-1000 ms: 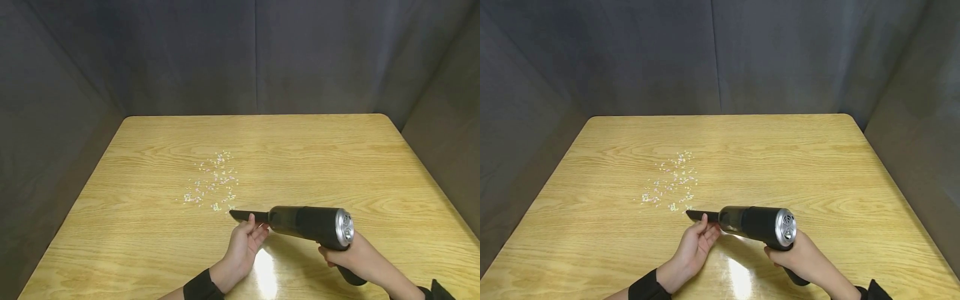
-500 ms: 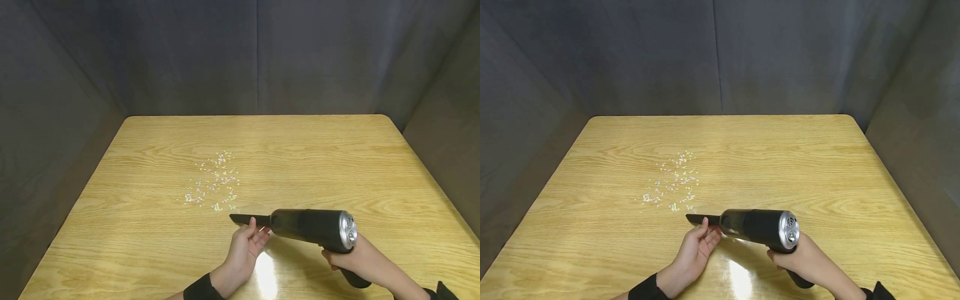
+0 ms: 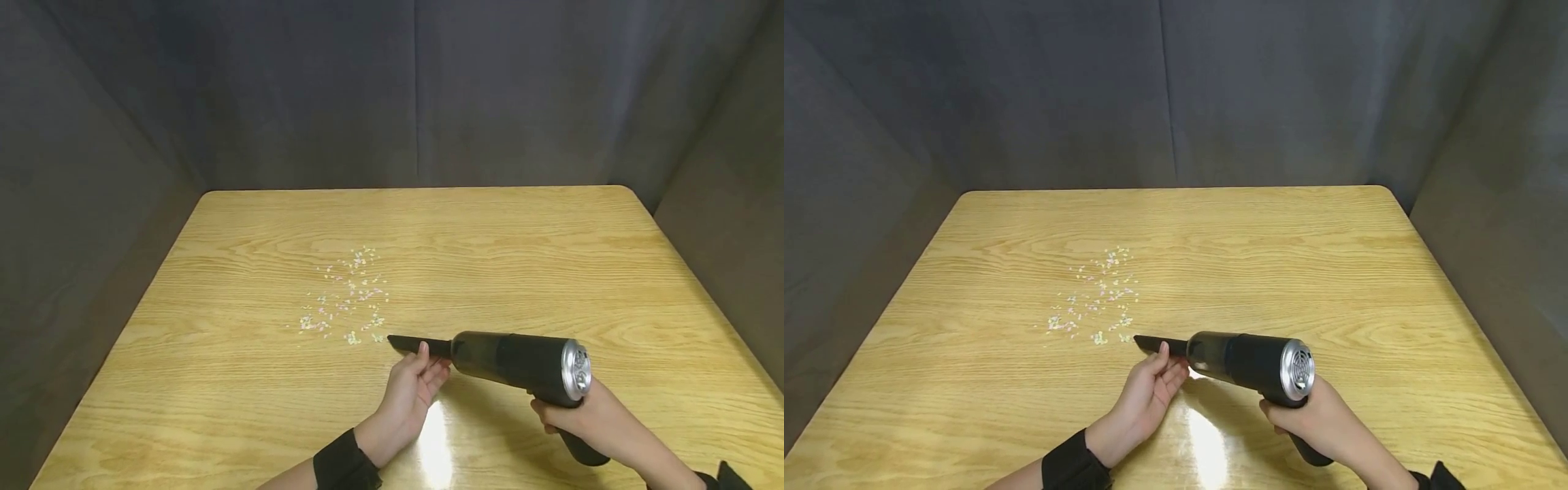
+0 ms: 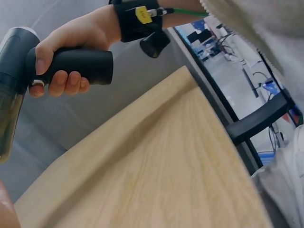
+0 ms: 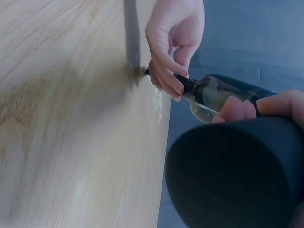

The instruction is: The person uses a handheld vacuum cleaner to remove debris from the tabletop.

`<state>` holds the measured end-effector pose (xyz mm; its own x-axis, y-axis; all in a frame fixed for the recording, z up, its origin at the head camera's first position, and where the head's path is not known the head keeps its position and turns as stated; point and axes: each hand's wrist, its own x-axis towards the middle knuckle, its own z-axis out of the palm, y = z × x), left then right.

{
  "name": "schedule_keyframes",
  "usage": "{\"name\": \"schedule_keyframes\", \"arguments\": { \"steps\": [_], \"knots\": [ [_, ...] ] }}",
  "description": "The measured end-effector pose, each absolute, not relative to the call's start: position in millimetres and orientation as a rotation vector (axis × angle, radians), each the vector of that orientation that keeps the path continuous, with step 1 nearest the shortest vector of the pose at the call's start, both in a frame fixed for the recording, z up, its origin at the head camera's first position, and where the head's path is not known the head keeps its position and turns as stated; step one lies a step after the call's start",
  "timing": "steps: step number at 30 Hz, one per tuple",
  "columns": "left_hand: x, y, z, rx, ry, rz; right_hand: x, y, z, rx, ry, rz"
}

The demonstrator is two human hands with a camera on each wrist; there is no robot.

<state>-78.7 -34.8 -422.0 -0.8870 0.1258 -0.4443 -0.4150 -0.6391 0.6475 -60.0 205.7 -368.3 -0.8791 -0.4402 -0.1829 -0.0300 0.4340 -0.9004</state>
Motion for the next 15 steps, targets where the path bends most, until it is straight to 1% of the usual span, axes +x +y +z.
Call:
{"name": "schedule_keyframes", "arguments": {
  "steps": [15],
  "knots": [
    [-82,-44,-424,-0.552,1.152,2.628,-61,187,-367,-0.318,2.372,-1.389]
  ]
}}
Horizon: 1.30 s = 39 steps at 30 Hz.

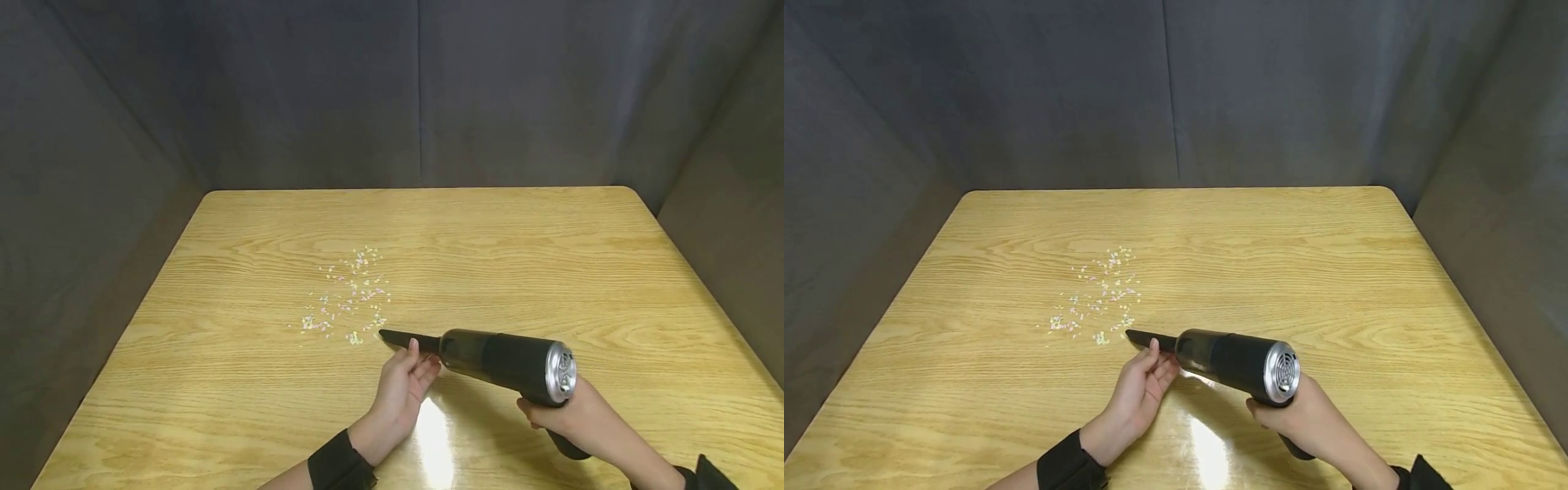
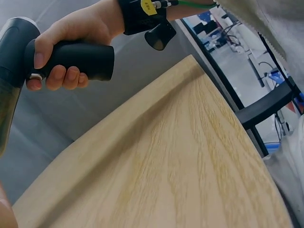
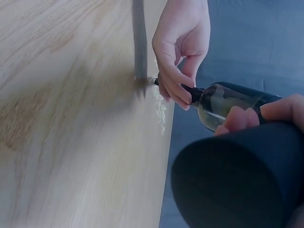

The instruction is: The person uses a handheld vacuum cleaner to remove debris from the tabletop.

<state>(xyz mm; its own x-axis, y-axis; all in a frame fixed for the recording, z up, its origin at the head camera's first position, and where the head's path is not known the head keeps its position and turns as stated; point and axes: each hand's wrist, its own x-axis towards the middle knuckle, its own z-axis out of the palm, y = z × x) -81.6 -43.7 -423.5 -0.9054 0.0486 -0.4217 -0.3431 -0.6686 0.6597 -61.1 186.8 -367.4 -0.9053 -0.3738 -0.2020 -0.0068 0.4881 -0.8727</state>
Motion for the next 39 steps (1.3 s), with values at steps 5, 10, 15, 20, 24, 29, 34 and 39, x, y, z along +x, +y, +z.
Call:
{"name": "schedule_keyframes", "arguments": {
  "steps": [5,10,15,20,24,29,34,39],
  "knots": [
    [-81,-46,-423,-0.537,1.154,2.638,-61,183,-366,-0.313,2.382,-1.38],
    [-81,-47,-423,-0.551,1.147,2.647,-61,180,-366,-0.346,2.397,-1.388],
    [-82,-47,-424,-0.568,1.141,2.652,-61,178,-366,-0.356,2.396,-1.398],
    [-82,-42,-423,-0.554,1.14,2.624,-63,186,-363,-0.293,2.411,-1.336],
    [-82,-33,-423,-0.517,1.135,2.566,-64,202,-362,-0.321,2.419,-1.296],
    [-78,-18,-424,-0.467,1.104,2.504,-63,229,-362,-0.406,2.38,-1.302],
    [-71,-4,-424,-0.419,1.035,2.456,-60,257,-359,-0.445,2.379,-1.24],
    [-63,5,-422,-0.393,0.982,2.423,-59,275,-355,-0.444,2.334,-1.169]
  ]
}}
